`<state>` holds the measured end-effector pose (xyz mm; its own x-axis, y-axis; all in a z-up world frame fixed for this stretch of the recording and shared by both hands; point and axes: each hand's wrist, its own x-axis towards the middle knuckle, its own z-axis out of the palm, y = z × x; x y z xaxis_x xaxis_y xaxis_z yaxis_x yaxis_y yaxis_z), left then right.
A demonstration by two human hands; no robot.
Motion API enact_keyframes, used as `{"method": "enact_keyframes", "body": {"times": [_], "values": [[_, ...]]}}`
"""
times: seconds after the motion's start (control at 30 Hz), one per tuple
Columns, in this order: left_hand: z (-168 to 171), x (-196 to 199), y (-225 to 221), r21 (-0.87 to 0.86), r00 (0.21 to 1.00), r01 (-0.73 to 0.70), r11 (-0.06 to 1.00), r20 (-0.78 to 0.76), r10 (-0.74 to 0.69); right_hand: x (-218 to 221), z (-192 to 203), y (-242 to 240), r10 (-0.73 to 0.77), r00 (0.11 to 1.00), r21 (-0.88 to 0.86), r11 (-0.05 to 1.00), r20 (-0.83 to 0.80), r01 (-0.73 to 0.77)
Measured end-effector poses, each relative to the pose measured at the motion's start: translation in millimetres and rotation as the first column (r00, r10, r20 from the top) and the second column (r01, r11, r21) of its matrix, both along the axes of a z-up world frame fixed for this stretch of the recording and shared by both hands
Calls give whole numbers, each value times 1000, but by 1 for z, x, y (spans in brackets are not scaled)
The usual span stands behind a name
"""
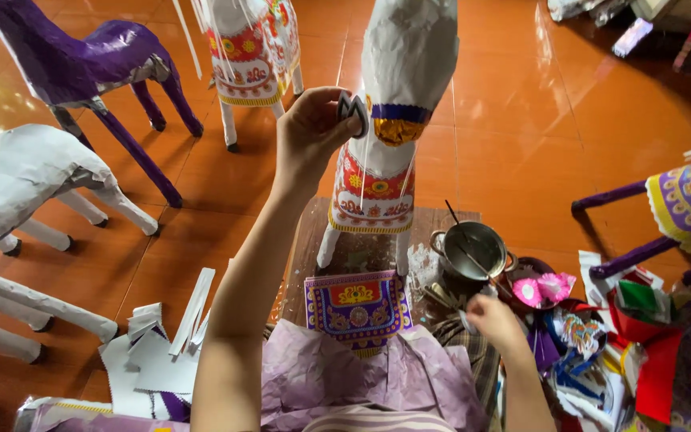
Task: Decorating a paper-mache horse with colorful paper and fabric using glue and a brush
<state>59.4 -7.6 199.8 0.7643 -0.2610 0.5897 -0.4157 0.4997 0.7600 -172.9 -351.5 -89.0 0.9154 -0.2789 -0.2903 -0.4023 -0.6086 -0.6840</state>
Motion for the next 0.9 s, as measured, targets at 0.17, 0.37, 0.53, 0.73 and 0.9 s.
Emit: {"method": "enact_keyframes", "body": {"times": [0.17,0.37,0.53,0.73,0.9], "values": [[-7,-11,-5,-42,997,70,997,-24,-71,-75,-90,-8,-218,909,-393,917,-355,66],[-3,-24,-12,28,996,89,996,24,-89,-79,-57,-7,-203,873,-448,894,-443,-19],[-13,-36,-24,74,996,65,995,-59,-61,-11,108,24,53,992,-226,974,110,-27],[-16,-42,-35,132,998,68,989,6,-69,84,262,114,117,471,45,947,874,-319],[-17,-33,-31,117,992,122,986,-26,-120,131,280,147,-103,514,358,830,852,-427]]}}
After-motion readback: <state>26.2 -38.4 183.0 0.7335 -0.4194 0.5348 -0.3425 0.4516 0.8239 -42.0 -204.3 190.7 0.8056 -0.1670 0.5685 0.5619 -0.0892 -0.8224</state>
